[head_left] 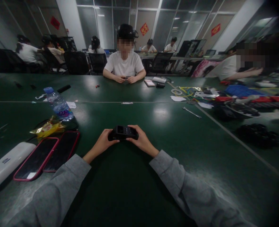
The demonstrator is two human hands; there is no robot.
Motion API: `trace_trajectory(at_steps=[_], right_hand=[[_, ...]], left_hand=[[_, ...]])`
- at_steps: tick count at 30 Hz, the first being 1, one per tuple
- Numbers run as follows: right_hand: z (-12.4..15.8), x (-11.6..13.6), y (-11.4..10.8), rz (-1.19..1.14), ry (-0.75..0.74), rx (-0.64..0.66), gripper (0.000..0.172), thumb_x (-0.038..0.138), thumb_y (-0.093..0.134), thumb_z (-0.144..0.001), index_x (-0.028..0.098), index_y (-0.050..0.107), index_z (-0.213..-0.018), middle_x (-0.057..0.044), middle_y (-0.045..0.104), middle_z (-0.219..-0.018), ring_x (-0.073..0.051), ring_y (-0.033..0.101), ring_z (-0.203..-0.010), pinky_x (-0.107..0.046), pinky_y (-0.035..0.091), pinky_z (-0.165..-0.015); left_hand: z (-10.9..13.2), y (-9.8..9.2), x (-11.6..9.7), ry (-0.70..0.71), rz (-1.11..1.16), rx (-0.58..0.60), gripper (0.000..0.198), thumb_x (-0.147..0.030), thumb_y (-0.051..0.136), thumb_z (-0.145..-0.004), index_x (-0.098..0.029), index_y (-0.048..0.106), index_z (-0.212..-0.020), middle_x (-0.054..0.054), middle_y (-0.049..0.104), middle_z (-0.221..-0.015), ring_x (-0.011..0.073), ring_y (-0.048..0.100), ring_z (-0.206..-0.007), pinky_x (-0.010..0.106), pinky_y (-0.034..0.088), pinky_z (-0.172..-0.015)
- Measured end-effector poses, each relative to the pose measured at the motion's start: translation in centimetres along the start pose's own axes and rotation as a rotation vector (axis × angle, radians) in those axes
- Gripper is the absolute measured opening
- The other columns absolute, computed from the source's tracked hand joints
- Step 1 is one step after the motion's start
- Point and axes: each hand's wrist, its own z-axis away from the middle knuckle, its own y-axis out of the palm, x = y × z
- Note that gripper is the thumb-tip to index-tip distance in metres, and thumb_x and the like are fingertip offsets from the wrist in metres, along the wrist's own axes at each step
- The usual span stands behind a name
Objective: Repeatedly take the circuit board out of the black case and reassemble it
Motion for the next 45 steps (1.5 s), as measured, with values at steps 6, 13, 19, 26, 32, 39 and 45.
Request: trace_trajectory(at_steps=[6,13,19,26,32,39,45], right_hand=[[-0.3,0.2,-1.0,-0.016,0.057,-0.065,0.055,0.028,0.073,-0.078,0.025,0.048,-0.127,-0.008,0.056,-0.122,-0.025,0.056,-0.113,-0.046,0.045,-0.099],[-2.4,-2.9,-0.8,-0.009,0.163,-0.234,0.054,0.032,0.072,-0.078,0.022,0.048,-0.125,-0.008,0.057,-0.121,-0.025,0.057,-0.112,-0.045,0.045,-0.1],[-3.6,-4.8,-0.4,0.003,0.136,-0.112,0.058,0.027,0.071,-0.078,0.024,0.046,-0.13,-0.008,0.055,-0.127,-0.025,0.054,-0.119,-0.044,0.043,-0.104],[-3.5,-4.7,-0.9,0.023,0.101,-0.033,0.059,0.027,0.07,-0.08,0.025,0.045,-0.134,-0.008,0.055,-0.128,-0.024,0.053,-0.119,-0.044,0.042,-0.105],[-3.6,-4.9,-1.4,-0.063,0.156,0.063,0.06,0.032,0.066,-0.084,0.029,0.041,-0.139,-0.007,0.053,-0.13,-0.024,0.052,-0.121,-0.049,0.041,-0.106],[-3.7,-3.8,-1.9,-0.091,0.158,0.151,0.052,0.038,0.052,-0.093,0.029,0.038,-0.142,-0.008,0.053,-0.129,-0.023,0.053,-0.118,-0.049,0.043,-0.103],[-3.8,-3.1,-2.3,-0.111,0.172,0.208,0.051,0.047,0.042,-0.096,0.028,0.037,-0.143,-0.007,0.049,-0.134,-0.021,0.048,-0.126,-0.047,0.036,-0.111]], left_hand=[[0.1,0.1,0.0,0.041,-0.029,-0.003,0.053,-0.04,0.074,-0.074,-0.018,0.056,-0.119,0.01,0.057,-0.117,0.0266,0.058,-0.108,0.051,0.048,-0.093],[0.1,-0.5,-1.1,0.118,-0.044,0.047,0.055,-0.038,0.069,-0.08,-0.025,0.051,-0.13,0.007,0.059,-0.12,0.0258,0.052,-0.113,0.049,0.044,-0.097],[0.2,-0.3,-1.0,0.083,-0.018,0.042,0.062,-0.039,0.069,-0.08,-0.025,0.045,-0.135,0.008,0.056,-0.124,0.0259,0.051,-0.117,0.048,0.043,-0.1],[0.4,-0.2,-1.2,0.005,0.035,0.035,0.078,-0.036,0.069,-0.079,-0.026,0.029,-0.144,0.012,0.053,-0.126,0.0292,0.053,-0.119,0.055,0.041,-0.101],[0.3,-0.1,-1.1,-0.013,0.036,0.047,0.082,-0.04,0.07,-0.078,-0.027,0.025,-0.146,0.012,0.053,-0.126,0.0306,0.052,-0.12,0.057,0.04,-0.101],[0.3,0.0,-1.0,-0.002,0.048,0.037,0.083,-0.038,0.07,-0.078,-0.027,0.023,-0.146,0.012,0.054,-0.126,0.0302,0.053,-0.12,0.056,0.041,-0.101],[0.3,0.0,-1.0,0.029,0.032,0.023,0.083,-0.038,0.07,-0.078,-0.026,0.024,-0.146,0.012,0.053,-0.127,0.03,0.051,-0.121,0.056,0.04,-0.103]])
